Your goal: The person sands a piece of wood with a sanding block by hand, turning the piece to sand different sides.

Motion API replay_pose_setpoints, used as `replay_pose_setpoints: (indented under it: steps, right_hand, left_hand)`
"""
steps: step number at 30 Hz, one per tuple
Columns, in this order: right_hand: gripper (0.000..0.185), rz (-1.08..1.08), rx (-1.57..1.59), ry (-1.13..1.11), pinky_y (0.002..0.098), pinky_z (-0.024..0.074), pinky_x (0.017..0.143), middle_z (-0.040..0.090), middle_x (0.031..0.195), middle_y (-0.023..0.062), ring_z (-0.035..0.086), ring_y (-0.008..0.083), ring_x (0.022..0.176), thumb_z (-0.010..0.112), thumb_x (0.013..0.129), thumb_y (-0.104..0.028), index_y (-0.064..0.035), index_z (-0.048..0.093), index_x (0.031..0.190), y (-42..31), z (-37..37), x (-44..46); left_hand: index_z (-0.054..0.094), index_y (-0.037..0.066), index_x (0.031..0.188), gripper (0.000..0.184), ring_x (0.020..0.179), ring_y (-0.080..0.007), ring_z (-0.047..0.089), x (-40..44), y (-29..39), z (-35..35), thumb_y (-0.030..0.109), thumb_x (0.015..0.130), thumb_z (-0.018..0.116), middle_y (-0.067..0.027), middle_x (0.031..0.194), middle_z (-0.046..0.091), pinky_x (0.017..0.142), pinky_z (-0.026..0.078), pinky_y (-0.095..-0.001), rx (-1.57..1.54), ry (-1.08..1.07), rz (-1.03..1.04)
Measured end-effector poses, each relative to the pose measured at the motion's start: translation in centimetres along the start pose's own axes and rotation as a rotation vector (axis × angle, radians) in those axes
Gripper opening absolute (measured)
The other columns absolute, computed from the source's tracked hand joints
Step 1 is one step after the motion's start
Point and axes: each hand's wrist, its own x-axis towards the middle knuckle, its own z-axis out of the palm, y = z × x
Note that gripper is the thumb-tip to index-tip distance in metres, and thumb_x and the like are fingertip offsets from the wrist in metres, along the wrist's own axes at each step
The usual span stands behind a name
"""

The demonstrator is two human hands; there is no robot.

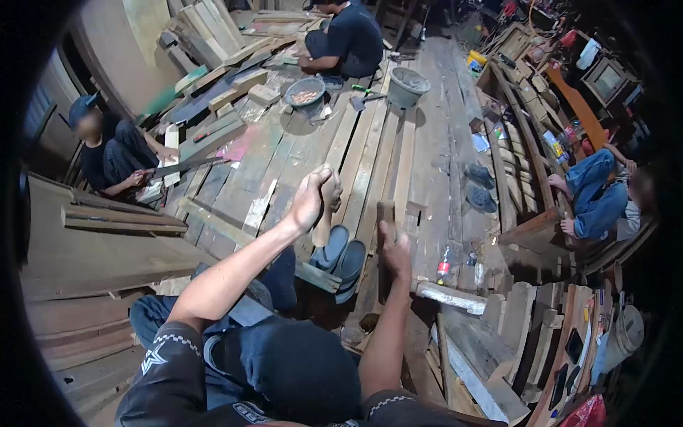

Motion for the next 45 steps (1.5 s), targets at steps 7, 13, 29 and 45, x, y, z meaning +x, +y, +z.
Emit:
replay_pose_setpoints:
  steps: [7, 13, 29, 45]
  right_hand:
    - [0.053, -0.211, 0.148, 0.114, 0.0357, 0.0493, 0.079, 0.066, 0.089, 0.0112, 0.062, 0.0224, 0.085, 0.062, 0.093, -0.047, 0.0012, 0.061, 0.115, 3.7, 1.8, 1.9]
    - [0.039, 0.052, 0.416, -0.300, 0.0271, 0.0449, 0.054, 0.064, 0.073, 0.0031, 0.056, 0.0097, 0.061, 0.074, 0.085, -0.039, -0.0062, 0.062, 0.103, -2.2, -0.9, -1.1]
    - [0.060, 0.098, 0.533, -0.546, 0.0274, 0.0455, 0.057, 0.060, 0.085, -0.0007, 0.055, 0.0097, 0.071, 0.086, 0.070, -0.032, -0.0079, 0.062, 0.119, -3.4, -2.6, -2.4]
    - [0.052, 0.190, 0.616, -0.367, 0.0275, 0.0452, 0.050, 0.060, 0.079, -0.0002, 0.055, 0.0121, 0.060, 0.081, 0.073, -0.027, -0.0093, 0.060, 0.117, -0.7, -2.4, -1.4]
  left_hand:
    - [0.050, 0.008, 0.090, 0.047, 0.065, -0.0142, 0.051, 0.0, -1.5, 0.0, 0.051, 0.103, 0.037, -0.0034, 0.074, 0.051, 0.064, 0.045, -0.0303, 0.027, 0.067, -0.025]
    - [0.053, 0.008, 0.096, 0.045, 0.080, -0.0116, 0.049, -1.0, -2.1, 1.0, 0.048, 0.104, 0.035, -0.0025, 0.088, 0.052, 0.078, 0.042, -0.0268, 0.084, 0.077, -0.054]
    - [0.053, 0.013, 0.106, 0.046, 0.096, -0.0131, 0.050, -3.0, -2.2, 2.6, 0.055, 0.102, 0.036, -0.0015, 0.100, 0.053, 0.091, 0.040, -0.0298, -0.194, 0.291, -0.230]
    - [0.053, 0.004, 0.126, 0.055, 0.103, -0.0171, 0.059, -0.8, -6.8, -0.3, 0.049, 0.105, 0.030, -0.0105, 0.118, 0.063, 0.091, 0.046, -0.0341, 0.136, 0.114, -0.137]
